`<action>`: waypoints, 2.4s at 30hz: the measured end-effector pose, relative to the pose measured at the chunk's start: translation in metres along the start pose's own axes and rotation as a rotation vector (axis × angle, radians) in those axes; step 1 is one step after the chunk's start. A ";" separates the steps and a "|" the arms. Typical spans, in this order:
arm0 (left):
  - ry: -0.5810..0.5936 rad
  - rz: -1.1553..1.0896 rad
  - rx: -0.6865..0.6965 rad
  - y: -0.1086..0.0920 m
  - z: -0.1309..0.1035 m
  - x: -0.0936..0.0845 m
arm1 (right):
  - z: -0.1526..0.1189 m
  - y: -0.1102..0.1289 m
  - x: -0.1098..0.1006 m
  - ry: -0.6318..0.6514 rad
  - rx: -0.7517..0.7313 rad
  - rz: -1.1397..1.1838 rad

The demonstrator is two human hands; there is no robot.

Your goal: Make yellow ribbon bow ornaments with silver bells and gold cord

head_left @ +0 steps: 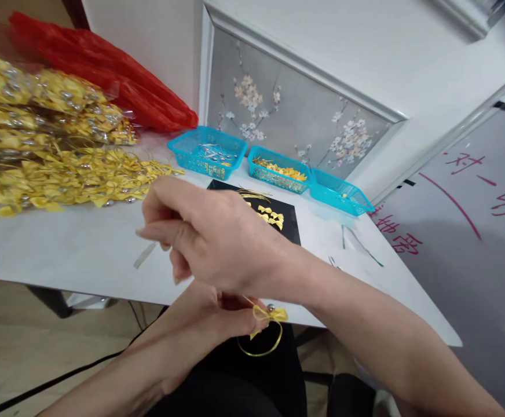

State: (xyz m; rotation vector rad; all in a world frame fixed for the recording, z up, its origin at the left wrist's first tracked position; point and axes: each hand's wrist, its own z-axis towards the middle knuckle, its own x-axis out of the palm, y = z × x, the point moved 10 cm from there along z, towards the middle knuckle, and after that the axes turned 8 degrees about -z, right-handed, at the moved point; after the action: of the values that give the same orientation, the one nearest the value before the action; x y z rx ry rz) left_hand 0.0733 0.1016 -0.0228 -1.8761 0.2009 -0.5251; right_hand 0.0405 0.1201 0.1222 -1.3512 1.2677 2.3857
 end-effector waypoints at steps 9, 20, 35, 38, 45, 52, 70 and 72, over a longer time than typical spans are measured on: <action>0.072 -0.137 -0.050 0.007 -0.012 -0.004 | 0.031 -0.055 -0.053 -0.415 -0.021 -0.226; -0.010 -0.052 -0.004 -0.005 -0.020 -0.024 | -0.073 -0.117 -0.060 -0.571 0.239 0.099; -0.001 0.210 0.169 -0.027 -0.018 -0.019 | -0.152 -0.083 0.003 -0.285 0.484 0.108; 0.008 0.254 0.136 -0.028 -0.017 -0.018 | -0.153 -0.084 0.002 -0.299 0.471 0.109; -0.040 0.293 0.093 -0.026 -0.025 -0.032 | -0.157 -0.081 -0.002 -0.341 0.485 0.093; -0.057 0.455 0.128 -0.026 -0.032 -0.025 | -0.159 -0.077 0.000 -0.339 0.486 0.082; -0.018 0.452 0.120 -0.030 -0.030 -0.023 | -0.157 -0.074 0.002 -0.324 0.470 0.111; -0.002 0.426 0.109 -0.031 -0.028 -0.021 | -0.159 -0.072 0.003 -0.336 0.467 0.130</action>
State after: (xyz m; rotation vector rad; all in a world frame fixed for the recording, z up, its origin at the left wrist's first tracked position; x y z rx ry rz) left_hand 0.0380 0.0969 0.0080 -1.6647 0.5455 -0.2363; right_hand 0.1762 0.0517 0.0366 -0.7229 1.6987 2.0796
